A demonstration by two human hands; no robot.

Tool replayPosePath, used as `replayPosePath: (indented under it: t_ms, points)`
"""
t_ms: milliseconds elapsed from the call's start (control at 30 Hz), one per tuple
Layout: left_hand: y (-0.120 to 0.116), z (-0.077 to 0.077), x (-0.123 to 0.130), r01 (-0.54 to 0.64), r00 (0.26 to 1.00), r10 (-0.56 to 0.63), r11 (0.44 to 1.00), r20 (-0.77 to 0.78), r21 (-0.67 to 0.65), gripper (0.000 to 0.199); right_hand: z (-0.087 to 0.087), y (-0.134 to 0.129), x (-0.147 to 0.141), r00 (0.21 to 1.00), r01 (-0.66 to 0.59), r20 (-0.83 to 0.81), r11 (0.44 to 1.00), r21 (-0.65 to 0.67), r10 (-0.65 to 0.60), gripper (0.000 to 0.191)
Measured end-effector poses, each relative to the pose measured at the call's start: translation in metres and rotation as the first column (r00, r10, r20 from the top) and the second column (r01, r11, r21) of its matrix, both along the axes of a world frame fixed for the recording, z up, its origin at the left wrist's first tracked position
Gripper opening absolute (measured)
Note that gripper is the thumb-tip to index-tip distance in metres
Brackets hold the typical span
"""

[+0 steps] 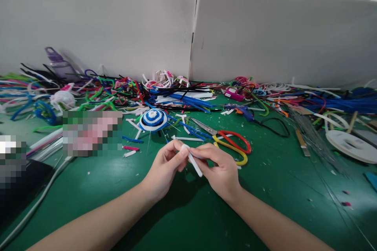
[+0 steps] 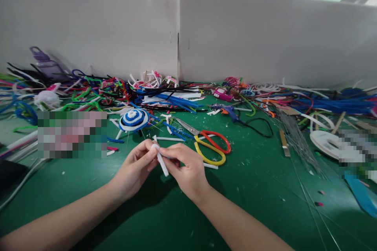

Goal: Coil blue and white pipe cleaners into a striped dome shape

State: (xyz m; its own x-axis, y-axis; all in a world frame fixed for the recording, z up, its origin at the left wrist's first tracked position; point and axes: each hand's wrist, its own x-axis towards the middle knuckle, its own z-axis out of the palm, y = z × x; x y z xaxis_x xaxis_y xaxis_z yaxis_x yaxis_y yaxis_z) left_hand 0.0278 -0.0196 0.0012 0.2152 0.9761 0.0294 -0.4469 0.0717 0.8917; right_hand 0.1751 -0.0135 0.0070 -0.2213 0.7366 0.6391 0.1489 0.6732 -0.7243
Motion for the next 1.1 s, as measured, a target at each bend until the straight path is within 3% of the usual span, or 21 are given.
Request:
replayPosePath:
  t_ms: [133, 333, 400, 467, 567, 667, 767, 867, 967, 1100]
  points:
    - [0.0012, -0.0024, -0.0003, -0.037, 0.997, 0.039, 0.998, -0.066, 0.042, 0.020, -0.0008, -0.0002, 0.0003, 0.999, -0.029, -0.029, 0.999, -0.039, 0.028, 0.025]
    - [0.0044, -0.0017, -0.0066, 0.064, 0.979, -0.048, 0.995, -0.197, 0.075, 0.015, 0.0032, 0.0016, 0.0052, 0.998, 0.032, -0.049, 0.993, -0.109, -0.038, 0.018]
    - [0.0044, 0.0007, -0.0079, 0.089, 0.974, -0.069, 0.992, -0.214, 0.084, 0.022, 0.0042, 0.0028, 0.0067, 0.995, 0.038, -0.083, 0.990, -0.134, -0.049, 0.017]
    - [0.0042, 0.0031, -0.0084, 0.077, 0.972, -0.056, 0.993, -0.229, 0.085, 0.027, 0.0038, 0.0041, 0.0075, 0.994, 0.030, -0.097, 0.990, -0.140, -0.044, 0.016]
    - [0.0043, 0.0051, -0.0080, 0.031, 0.968, -0.013, 0.997, -0.249, 0.066, 0.017, 0.0018, 0.0050, 0.0081, 0.996, 0.027, -0.078, 0.991, -0.127, -0.038, 0.016]
    - [0.0043, 0.0052, -0.0075, 0.037, 0.975, -0.027, 0.998, -0.221, 0.041, 0.013, 0.0014, 0.0036, 0.0082, 0.998, 0.012, -0.053, 0.995, -0.099, -0.018, 0.017]
    - [0.0032, 0.0049, -0.0079, 0.130, 0.984, -0.126, 0.991, -0.128, 0.025, 0.020, 0.0040, 0.0005, 0.0080, 0.999, -0.018, -0.039, 0.997, -0.069, 0.015, 0.018]
    - [0.0019, 0.0050, -0.0085, 0.224, 0.972, -0.221, 0.974, -0.075, 0.038, 0.023, 0.0069, -0.0023, 0.0063, 0.999, -0.028, -0.044, 0.990, -0.136, 0.023, 0.014]
    - [0.0014, 0.0054, -0.0079, 0.217, 0.975, -0.214, 0.974, -0.057, 0.063, 0.022, 0.0075, -0.0038, 0.0031, 0.995, -0.001, -0.098, 0.971, -0.238, -0.023, 0.007]
    - [0.0015, 0.0063, -0.0067, 0.155, 0.983, -0.145, 0.984, -0.110, 0.089, 0.020, 0.0061, -0.0049, -0.0003, 0.989, 0.035, -0.131, 0.970, -0.242, -0.069, 0.005]
